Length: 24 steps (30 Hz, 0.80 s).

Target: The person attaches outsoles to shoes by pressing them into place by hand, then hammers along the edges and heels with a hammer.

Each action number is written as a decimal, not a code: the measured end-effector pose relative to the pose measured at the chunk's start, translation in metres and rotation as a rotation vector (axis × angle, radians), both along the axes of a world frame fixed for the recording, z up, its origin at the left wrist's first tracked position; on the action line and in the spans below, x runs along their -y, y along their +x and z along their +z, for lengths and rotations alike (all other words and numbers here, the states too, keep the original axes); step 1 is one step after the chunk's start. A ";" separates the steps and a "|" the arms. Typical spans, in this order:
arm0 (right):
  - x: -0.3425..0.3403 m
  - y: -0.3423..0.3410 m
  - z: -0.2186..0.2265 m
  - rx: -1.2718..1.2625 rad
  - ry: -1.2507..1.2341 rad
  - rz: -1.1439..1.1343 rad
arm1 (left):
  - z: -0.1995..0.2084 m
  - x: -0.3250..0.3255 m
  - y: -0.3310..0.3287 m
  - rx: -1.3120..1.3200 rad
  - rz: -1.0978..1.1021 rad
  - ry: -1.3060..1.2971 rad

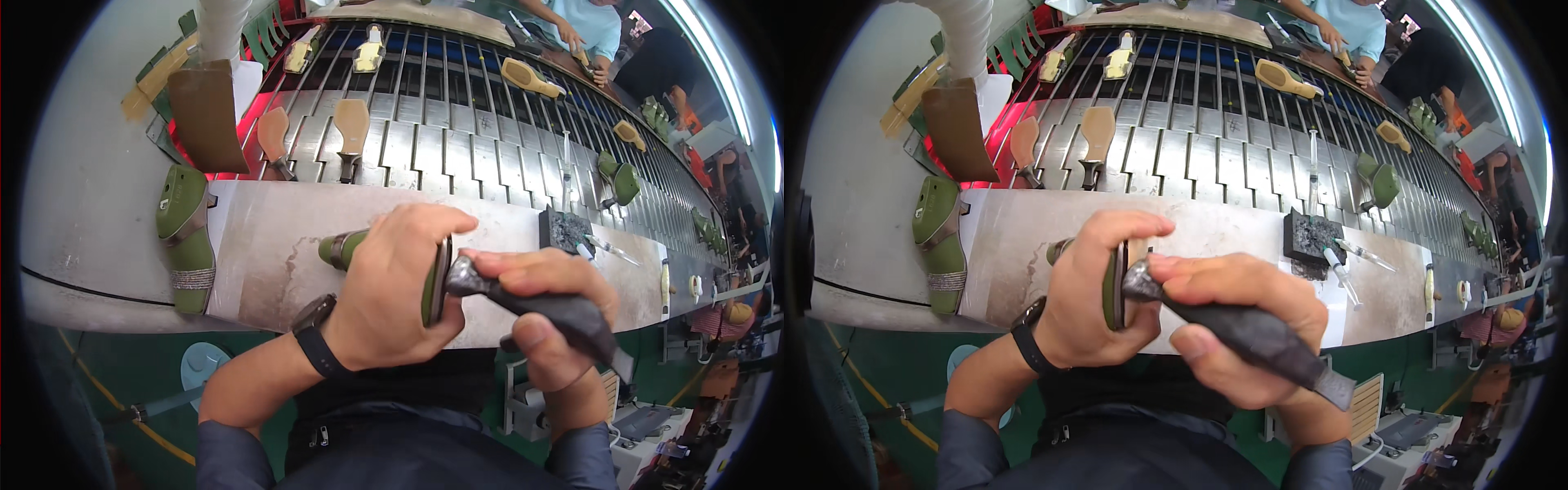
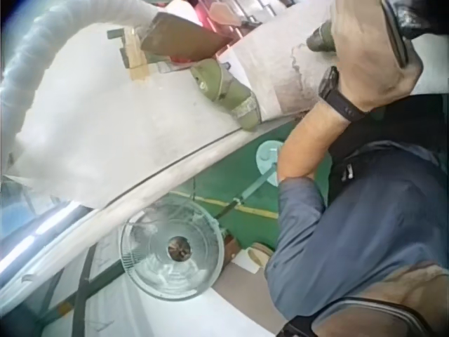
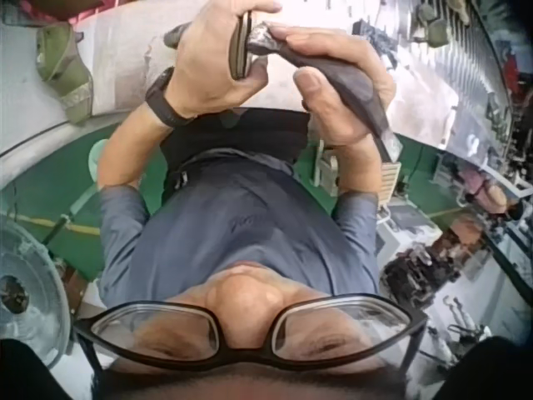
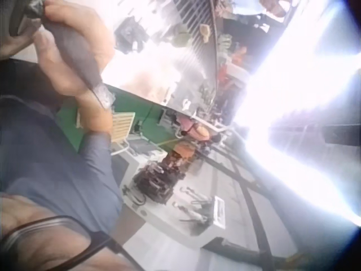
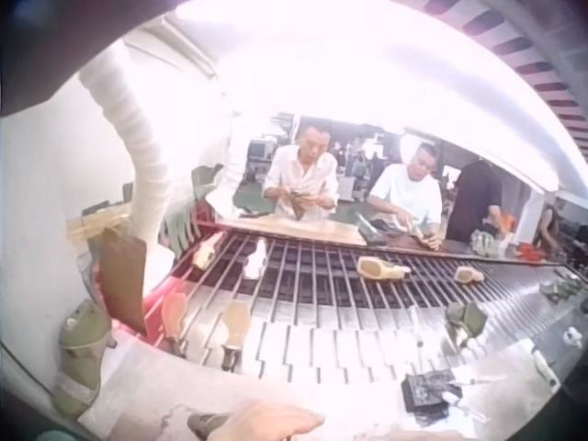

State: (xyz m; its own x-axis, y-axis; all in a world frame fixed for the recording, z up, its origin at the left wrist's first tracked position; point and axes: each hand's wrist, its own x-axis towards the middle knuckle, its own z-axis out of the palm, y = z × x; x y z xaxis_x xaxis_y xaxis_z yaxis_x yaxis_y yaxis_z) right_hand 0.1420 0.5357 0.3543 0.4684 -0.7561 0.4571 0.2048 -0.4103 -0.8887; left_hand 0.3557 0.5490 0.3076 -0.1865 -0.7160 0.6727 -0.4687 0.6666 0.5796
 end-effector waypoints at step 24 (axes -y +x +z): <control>-0.029 0.014 -0.009 -0.188 -0.250 0.213 | -0.046 -0.037 0.010 -0.169 0.074 -0.274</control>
State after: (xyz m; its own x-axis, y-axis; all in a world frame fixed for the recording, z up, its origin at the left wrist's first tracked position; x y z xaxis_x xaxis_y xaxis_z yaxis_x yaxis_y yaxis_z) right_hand 0.1563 0.5644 0.3450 0.6968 -0.5084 0.5061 0.1517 -0.5851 -0.7966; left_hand 0.3652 0.5857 0.2613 -0.0102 -0.5117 0.8591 -0.4346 0.7760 0.4570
